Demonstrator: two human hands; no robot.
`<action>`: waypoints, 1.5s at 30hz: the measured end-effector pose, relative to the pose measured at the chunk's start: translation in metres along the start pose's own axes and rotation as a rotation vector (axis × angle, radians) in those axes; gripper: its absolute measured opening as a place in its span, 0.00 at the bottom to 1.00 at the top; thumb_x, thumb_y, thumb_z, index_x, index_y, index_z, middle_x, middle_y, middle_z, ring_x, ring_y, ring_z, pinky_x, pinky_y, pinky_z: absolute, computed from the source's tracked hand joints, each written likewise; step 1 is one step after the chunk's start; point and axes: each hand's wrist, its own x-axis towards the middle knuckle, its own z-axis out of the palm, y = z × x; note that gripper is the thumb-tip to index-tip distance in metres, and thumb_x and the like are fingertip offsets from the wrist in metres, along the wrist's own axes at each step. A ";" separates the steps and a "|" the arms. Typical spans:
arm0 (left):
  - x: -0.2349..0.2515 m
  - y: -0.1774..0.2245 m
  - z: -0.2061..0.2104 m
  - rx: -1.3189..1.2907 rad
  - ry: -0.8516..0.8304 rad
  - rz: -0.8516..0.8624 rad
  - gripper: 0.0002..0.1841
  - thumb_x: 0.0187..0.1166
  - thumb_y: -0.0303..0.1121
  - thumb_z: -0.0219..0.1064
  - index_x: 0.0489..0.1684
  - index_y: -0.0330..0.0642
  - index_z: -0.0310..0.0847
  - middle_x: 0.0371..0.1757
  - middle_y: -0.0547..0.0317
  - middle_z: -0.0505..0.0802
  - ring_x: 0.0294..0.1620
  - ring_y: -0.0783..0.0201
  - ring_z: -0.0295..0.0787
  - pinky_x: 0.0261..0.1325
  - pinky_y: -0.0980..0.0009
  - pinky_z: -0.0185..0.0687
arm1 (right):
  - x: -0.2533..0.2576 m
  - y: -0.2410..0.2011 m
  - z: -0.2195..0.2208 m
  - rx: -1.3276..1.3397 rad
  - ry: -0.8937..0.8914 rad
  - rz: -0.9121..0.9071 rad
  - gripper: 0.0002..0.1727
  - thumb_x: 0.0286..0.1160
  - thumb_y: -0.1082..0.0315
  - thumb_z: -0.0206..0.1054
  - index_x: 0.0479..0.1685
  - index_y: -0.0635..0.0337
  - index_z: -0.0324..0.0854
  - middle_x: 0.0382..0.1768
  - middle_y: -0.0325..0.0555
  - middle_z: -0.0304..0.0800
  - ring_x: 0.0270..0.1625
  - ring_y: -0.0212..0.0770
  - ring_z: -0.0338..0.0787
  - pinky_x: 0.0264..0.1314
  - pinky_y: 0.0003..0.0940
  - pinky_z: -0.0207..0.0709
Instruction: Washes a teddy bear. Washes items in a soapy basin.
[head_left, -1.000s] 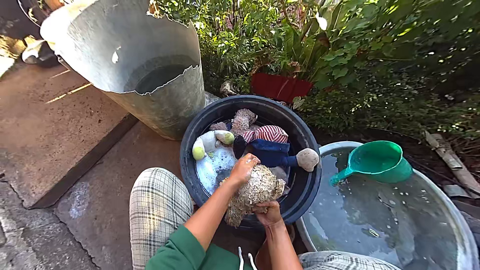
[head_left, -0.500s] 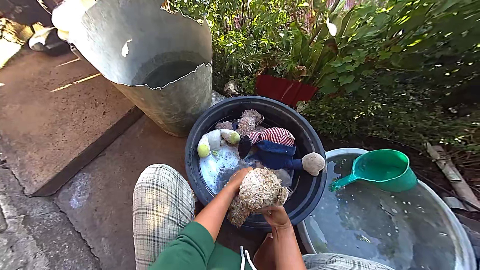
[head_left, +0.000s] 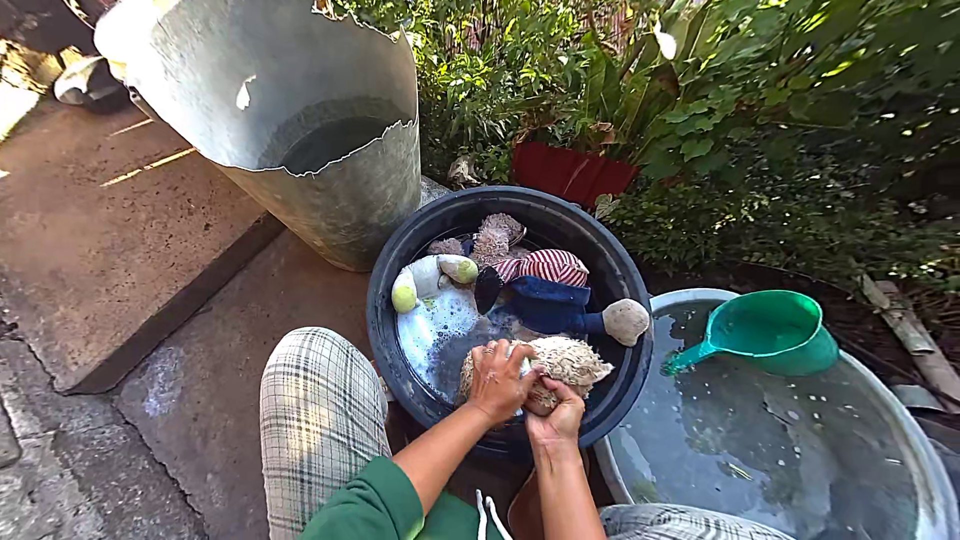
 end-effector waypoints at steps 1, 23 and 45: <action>0.002 -0.012 -0.002 -0.020 -0.079 -0.124 0.23 0.89 0.47 0.54 0.68 0.42 0.85 0.60 0.41 0.91 0.68 0.41 0.85 0.72 0.39 0.68 | 0.001 0.003 0.000 -0.036 0.021 0.008 0.10 0.71 0.78 0.50 0.40 0.59 0.76 0.29 0.44 0.88 0.31 0.35 0.91 0.32 0.33 0.86; 0.049 0.000 -0.071 -0.753 -0.025 -0.482 0.20 0.60 0.12 0.73 0.50 0.32 0.75 0.47 0.42 0.86 0.47 0.55 0.85 0.51 0.57 0.84 | 0.021 -0.007 -0.018 -1.426 0.069 -0.683 0.74 0.35 0.58 0.91 0.91 0.73 0.46 0.85 0.83 0.50 0.84 0.84 0.58 0.78 0.78 0.57; 0.051 0.011 -0.083 -1.123 -0.094 -0.356 0.09 0.73 0.18 0.68 0.45 0.38 0.77 0.37 0.57 0.87 0.36 0.67 0.85 0.43 0.68 0.84 | 0.027 -0.003 0.010 -1.091 -0.722 -0.590 0.14 0.72 0.60 0.68 0.41 0.62 0.91 0.37 0.39 0.95 0.43 0.27 0.92 0.53 0.33 0.85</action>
